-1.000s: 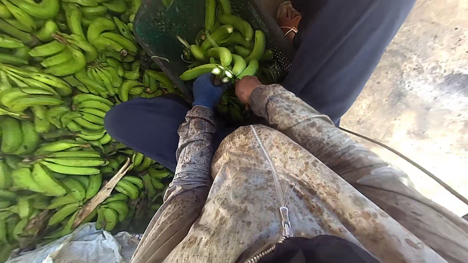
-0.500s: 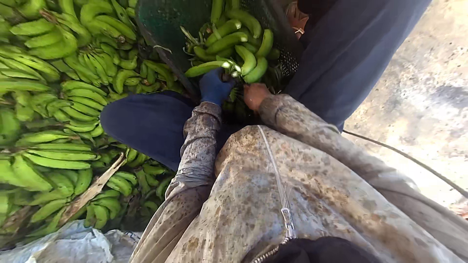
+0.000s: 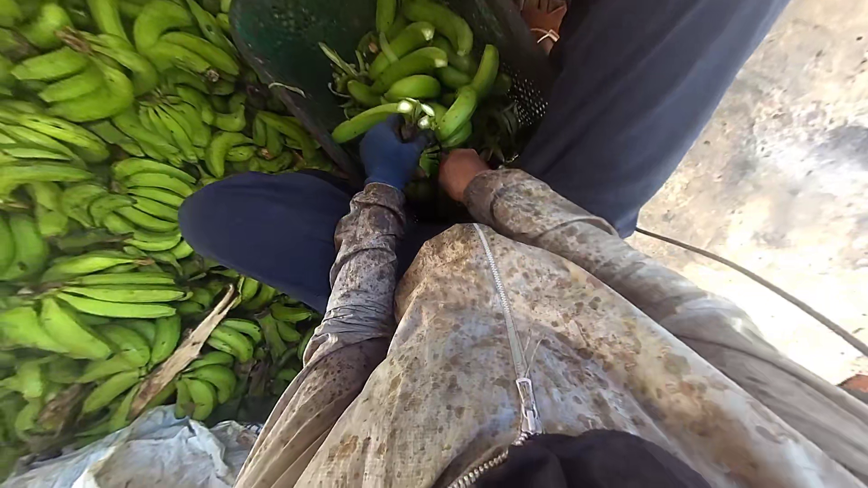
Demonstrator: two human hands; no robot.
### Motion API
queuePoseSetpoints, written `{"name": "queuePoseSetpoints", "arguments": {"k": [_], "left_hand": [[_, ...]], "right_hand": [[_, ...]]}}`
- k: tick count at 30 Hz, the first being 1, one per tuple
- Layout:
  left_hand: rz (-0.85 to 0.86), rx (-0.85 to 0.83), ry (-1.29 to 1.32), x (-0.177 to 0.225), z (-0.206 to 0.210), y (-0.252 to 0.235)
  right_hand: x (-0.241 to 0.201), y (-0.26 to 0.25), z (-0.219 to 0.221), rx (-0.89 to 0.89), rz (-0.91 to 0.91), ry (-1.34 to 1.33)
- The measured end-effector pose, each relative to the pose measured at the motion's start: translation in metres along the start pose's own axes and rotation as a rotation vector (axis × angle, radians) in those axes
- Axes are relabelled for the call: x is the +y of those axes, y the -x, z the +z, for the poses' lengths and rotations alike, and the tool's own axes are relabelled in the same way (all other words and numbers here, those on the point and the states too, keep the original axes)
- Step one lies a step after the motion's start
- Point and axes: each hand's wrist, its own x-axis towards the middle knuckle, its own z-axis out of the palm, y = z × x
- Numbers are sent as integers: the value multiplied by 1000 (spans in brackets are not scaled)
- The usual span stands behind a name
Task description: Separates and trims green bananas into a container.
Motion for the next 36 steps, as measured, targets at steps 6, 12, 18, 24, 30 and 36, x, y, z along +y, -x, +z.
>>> {"name": "queuePoseSetpoints", "arguments": {"k": [6,12,18,24,30,36], "left_hand": [[-12,11,4,-1,1,-3],[22,22,-2,-3,1,10],[32,-7,11,-11,-7,2],[367,80,126,-62,-21,25],[372,83,172,-70,-23,58],[330,98,140,-61,-22,64]], "right_hand": [[0,9,-4,-6,29,-15],[1,10,-9,-59,-5,4],[22,41,-15,-29,65,-312],[48,50,-15,113,-147,-529],[17,31,-36,95,-233,-149],[1,17,-50,34,-191,158]]}}
